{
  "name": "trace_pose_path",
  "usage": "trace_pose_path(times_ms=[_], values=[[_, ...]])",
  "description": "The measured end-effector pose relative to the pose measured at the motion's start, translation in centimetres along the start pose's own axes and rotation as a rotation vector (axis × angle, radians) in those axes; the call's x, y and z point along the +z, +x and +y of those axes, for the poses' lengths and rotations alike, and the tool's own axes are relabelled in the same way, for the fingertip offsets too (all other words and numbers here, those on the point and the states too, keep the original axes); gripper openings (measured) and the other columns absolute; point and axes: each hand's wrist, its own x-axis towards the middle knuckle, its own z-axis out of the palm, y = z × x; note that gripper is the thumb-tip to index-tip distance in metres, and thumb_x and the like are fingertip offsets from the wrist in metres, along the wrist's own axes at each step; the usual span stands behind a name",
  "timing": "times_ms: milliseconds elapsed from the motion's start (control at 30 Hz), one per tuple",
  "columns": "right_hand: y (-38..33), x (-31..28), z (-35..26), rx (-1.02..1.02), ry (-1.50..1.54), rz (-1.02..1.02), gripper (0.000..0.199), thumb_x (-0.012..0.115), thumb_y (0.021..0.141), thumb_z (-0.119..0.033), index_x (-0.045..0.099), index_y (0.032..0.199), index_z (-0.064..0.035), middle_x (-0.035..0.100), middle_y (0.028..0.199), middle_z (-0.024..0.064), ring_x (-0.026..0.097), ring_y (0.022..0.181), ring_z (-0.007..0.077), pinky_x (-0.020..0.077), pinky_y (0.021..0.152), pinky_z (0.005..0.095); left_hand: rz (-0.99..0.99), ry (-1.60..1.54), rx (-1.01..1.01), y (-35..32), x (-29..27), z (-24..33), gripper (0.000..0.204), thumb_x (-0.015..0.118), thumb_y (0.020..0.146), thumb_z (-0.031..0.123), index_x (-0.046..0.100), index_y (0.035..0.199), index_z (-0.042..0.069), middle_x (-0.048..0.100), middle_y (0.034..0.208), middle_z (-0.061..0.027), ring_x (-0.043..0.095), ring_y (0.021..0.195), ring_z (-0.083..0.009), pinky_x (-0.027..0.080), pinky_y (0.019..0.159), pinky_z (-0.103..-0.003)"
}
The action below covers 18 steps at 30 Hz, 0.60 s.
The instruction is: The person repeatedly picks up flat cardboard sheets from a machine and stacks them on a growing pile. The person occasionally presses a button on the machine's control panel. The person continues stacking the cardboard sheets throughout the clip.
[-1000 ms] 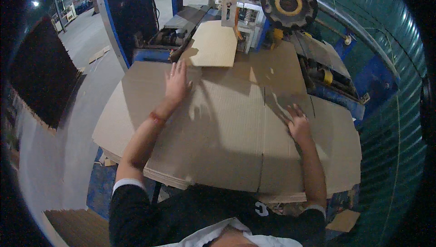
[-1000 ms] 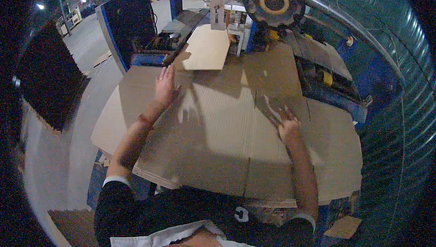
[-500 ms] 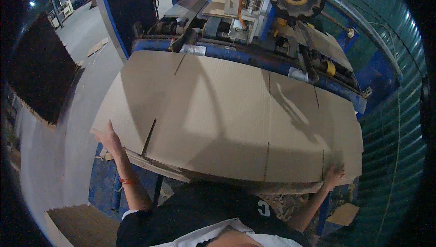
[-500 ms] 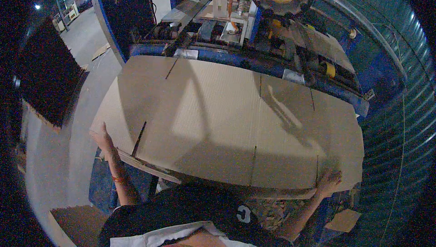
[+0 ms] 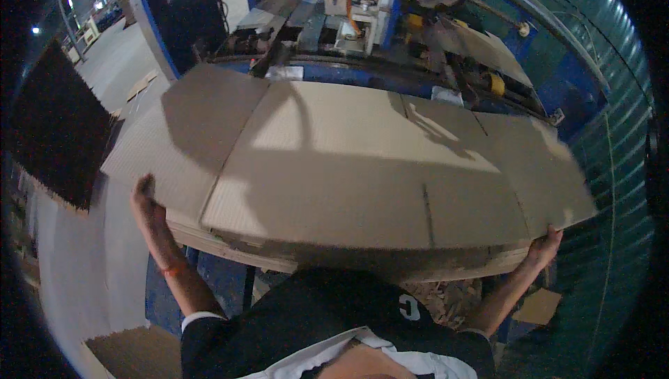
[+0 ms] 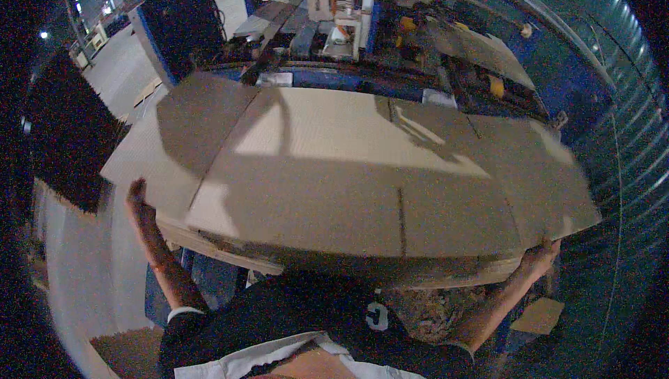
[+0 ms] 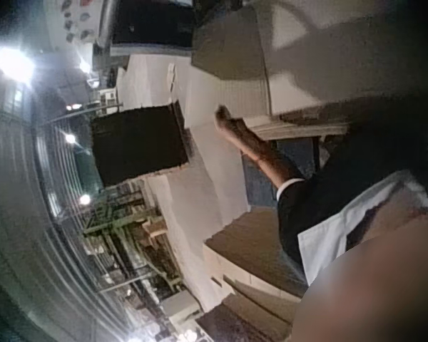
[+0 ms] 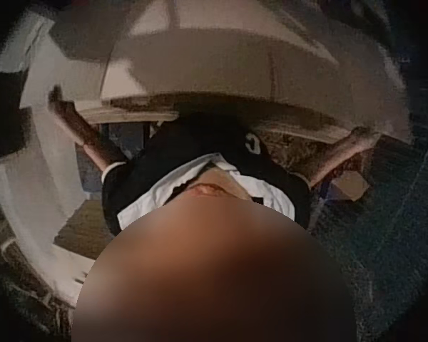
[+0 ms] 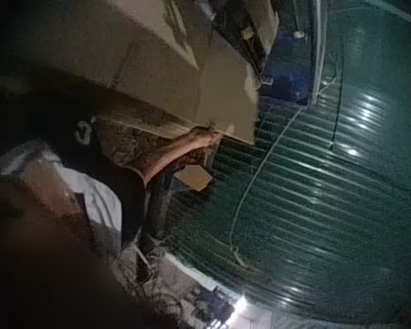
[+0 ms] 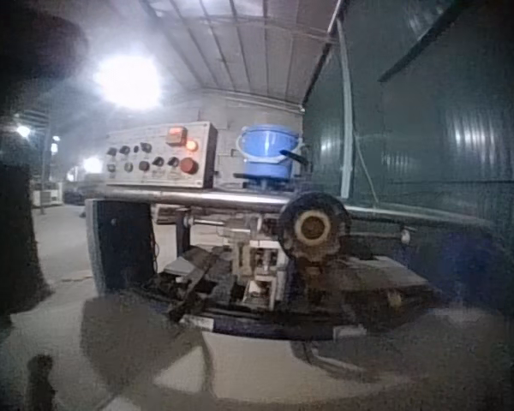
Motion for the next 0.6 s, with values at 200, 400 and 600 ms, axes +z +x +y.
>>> trace_pose_path(times_ms=[200, 400, 600], values=[[-15.3, 1.7, -3.1, -0.421, -0.557, -0.008, 0.035, 0.059, 0.079, -0.017, 0.056, 0.109, 0.0009, 0.057, 0.111, 0.0128, 0.054, 0.097, 0.0250, 0.0431, 0.086, 0.0373, -0.207, 0.199, -0.068, -9.5, -0.5, 1.3, 0.036, 0.056, 0.080, 0.006, 0.047, 0.114, -0.002, 0.053, 0.112, -0.0130, 0.053, 0.100, -0.0230, 0.043, 0.086, -0.036], [-20.2, 3.4, 0.4, -0.773, -0.757, -0.903, 0.029, 0.065, 0.068, -0.012, 0.063, 0.097, -0.0086, 0.062, 0.101, 0.0124, 0.056, 0.099, 0.0315, 0.0445, 0.086, 0.0415, -1.007, 0.714, 0.497, -16.9, 6.9, 0.8, 0.060, 0.057, 0.062, -0.010, 0.051, 0.121, 0.000, 0.043, 0.133, -0.0149, 0.041, 0.123, -0.0295, 0.035, 0.099, -0.035], [-18.3, 5.1, 1.1, -0.631, -0.868, -1.179, 0.042, 0.068, 0.064, -0.010, 0.062, 0.105, -0.0150, 0.055, 0.116, 0.0086, 0.051, 0.107, 0.0324, 0.0405, 0.092, 0.0445, -1.387, 1.220, 0.839, -18.7, 11.5, -1.0, 0.048, 0.048, 0.078, 0.006, 0.046, 0.126, 0.008, 0.041, 0.134, -0.0135, 0.037, 0.125, -0.0310, 0.029, 0.102, -0.048]])
